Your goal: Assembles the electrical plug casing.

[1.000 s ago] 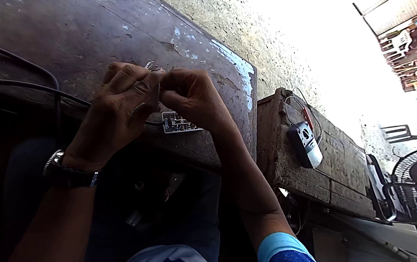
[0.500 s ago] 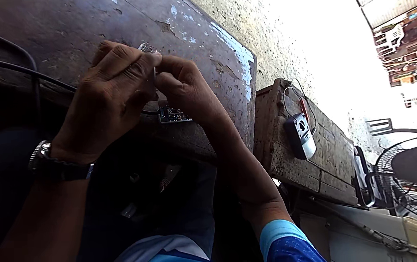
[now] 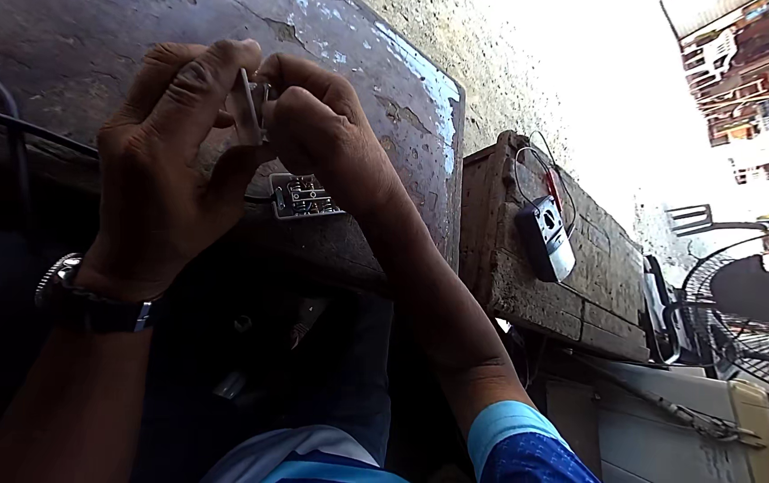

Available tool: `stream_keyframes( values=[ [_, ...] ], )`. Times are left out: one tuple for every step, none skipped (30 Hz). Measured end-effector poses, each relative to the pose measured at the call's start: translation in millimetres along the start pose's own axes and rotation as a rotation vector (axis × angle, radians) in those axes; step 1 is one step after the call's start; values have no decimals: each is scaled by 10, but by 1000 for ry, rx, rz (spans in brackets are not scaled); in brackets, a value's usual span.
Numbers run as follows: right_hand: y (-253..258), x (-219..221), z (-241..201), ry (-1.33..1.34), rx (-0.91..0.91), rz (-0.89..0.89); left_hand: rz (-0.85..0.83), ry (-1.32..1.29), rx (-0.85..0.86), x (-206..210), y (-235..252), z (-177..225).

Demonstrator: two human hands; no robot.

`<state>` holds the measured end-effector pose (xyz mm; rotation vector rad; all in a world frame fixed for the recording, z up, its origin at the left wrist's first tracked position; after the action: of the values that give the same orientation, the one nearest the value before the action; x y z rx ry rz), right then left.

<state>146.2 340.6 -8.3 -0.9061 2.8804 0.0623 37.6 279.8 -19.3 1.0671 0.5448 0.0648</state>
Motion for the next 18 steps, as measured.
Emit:
stream_keyframes(
  values=[
    [-6, 0, -12, -4, -20, 10, 24, -4, -15, -6, -11, -16],
    [-10, -9, -33, 2, -47, 34, 60, -11, -33, -27, -26, -40],
    [-8, -33, -47, 35, -62, 63, 106, -23, -56, -61, -47, -75],
    [-4, -73, -51, 85, -60, 87, 156, -49, -81, -99, -70, -120],
    [1, -128, -45, 159, -45, 100, 206, -64, -109, -145, -93, -163],
    [13, -178, -28, 265, -22, 88, 256, -83, -129, -186, -110, -193],
    [40, -209, 6, 400, 9, 39, 298, -114, -140, -218, -117, -214],
    [72, -216, 53, 546, 50, -39, 326, -152, -152, -235, -117, -229],
    [95, -213, 106, 684, 98, -118, 343, -196, -157, -239, -115, -236],
    [112, -215, 151, 804, 137, -179, 354, -232, -153, -236, -106, -237],
    [120, -221, 184, 882, 167, -215, 360, -262, -150, -226, -100, -236],
    [122, -231, 209, 924, 191, -228, 358, -288, -151, -214, -93, -232],
    [120, -249, 227, 924, 217, -208, 356, -315, -151, -204, -88, -229],
    [116, -279, 243, 887, 238, -174, 358, -338, -151, -196, -84, -228],
    [102, -321, 256, 823, 259, -130, 366, -360, -153, -190, -83, -228],
    [86, -367, 258, 735, 276, -86, 371, -377, -155, -186, -83, -230],
    [74, -416, 244, 629, 279, -40, 372, -384, -158, -188, -84, -236],
    [66, -471, 216, 498, 273, 14, 371, -392, -154, -192, -83, -245]
  ],
)
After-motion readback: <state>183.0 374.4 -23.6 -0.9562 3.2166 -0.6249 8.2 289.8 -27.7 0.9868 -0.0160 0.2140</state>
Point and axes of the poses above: each hand's wrist, its own y-axis towards the middle knuckle, its own x-axis out of the palm, z = x × y, the point moved 9 cm from there along y, towards the middle knuckle, and after that the axes turned 13 degrees about x, right-handed, at the moved point
